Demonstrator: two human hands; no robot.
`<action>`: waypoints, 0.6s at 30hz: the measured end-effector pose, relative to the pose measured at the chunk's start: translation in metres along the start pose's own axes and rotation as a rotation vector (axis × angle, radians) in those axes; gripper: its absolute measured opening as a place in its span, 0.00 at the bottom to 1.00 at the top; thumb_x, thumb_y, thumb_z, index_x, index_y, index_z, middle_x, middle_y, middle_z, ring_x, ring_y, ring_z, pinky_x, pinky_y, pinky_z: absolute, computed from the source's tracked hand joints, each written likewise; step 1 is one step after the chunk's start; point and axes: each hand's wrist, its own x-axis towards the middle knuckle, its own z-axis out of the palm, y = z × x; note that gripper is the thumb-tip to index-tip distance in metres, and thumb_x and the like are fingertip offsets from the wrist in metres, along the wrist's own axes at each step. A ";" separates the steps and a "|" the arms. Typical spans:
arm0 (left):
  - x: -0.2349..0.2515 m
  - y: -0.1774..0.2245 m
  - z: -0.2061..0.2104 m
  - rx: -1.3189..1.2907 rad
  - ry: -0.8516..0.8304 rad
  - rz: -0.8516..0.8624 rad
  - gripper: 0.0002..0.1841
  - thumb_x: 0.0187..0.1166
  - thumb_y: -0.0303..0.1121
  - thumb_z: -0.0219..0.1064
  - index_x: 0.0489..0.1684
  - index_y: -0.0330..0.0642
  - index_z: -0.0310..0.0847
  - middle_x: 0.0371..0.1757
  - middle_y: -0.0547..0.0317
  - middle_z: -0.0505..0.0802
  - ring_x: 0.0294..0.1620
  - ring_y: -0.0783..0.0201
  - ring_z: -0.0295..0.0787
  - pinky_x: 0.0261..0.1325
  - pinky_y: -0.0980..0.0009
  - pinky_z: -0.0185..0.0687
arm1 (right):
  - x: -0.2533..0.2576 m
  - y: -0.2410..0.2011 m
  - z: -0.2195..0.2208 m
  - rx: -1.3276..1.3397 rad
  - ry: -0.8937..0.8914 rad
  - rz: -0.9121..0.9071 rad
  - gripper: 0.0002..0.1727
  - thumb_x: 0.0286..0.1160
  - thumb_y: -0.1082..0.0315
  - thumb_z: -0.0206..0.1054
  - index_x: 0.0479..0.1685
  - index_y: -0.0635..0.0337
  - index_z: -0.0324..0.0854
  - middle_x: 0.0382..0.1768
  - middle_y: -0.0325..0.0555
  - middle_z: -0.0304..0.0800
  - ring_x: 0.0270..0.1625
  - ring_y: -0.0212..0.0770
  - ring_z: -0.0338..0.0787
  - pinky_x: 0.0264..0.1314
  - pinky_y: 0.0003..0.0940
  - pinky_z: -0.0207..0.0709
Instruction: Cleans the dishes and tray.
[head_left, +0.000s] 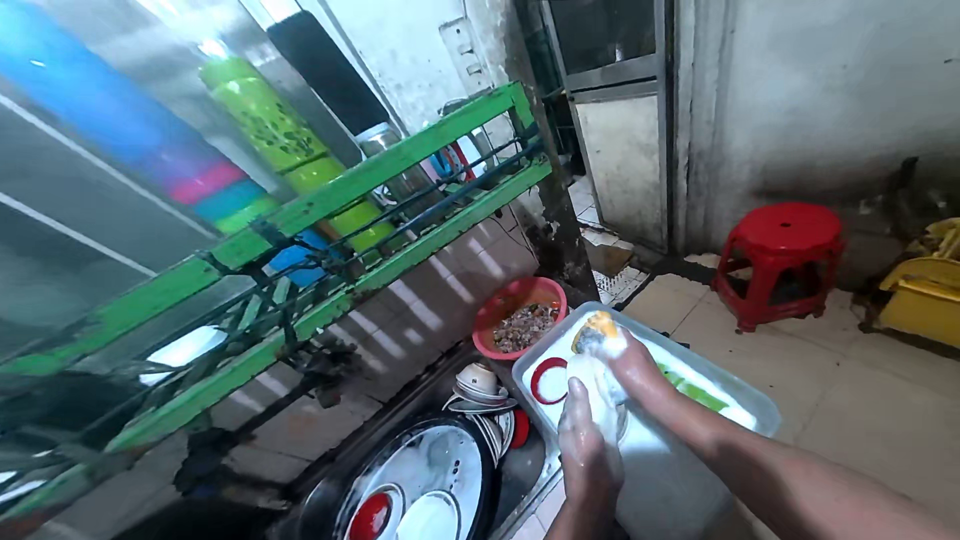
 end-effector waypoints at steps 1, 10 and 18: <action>0.003 0.003 -0.001 0.019 0.039 -0.024 0.25 0.95 0.45 0.45 0.63 0.33 0.81 0.52 0.47 0.91 0.53 0.62 0.90 0.60 0.60 0.87 | -0.005 -0.002 0.003 -0.053 0.002 -0.033 0.31 0.80 0.60 0.71 0.78 0.68 0.71 0.62 0.69 0.86 0.67 0.64 0.86 0.72 0.64 0.75; 0.033 0.030 -0.019 -0.520 0.138 -0.226 0.26 0.92 0.54 0.46 0.73 0.46 0.73 0.65 0.47 0.87 0.66 0.51 0.85 0.64 0.46 0.84 | -0.021 0.031 0.015 -0.060 0.081 -0.291 0.32 0.77 0.61 0.74 0.77 0.70 0.71 0.58 0.67 0.89 0.61 0.60 0.90 0.68 0.59 0.80; -0.001 0.009 -0.011 -0.021 0.046 0.009 0.27 0.95 0.48 0.44 0.62 0.33 0.81 0.51 0.47 0.92 0.53 0.61 0.91 0.60 0.59 0.88 | -0.025 0.000 0.013 0.026 -0.023 -0.209 0.32 0.77 0.61 0.74 0.77 0.67 0.72 0.60 0.64 0.88 0.63 0.57 0.89 0.68 0.59 0.80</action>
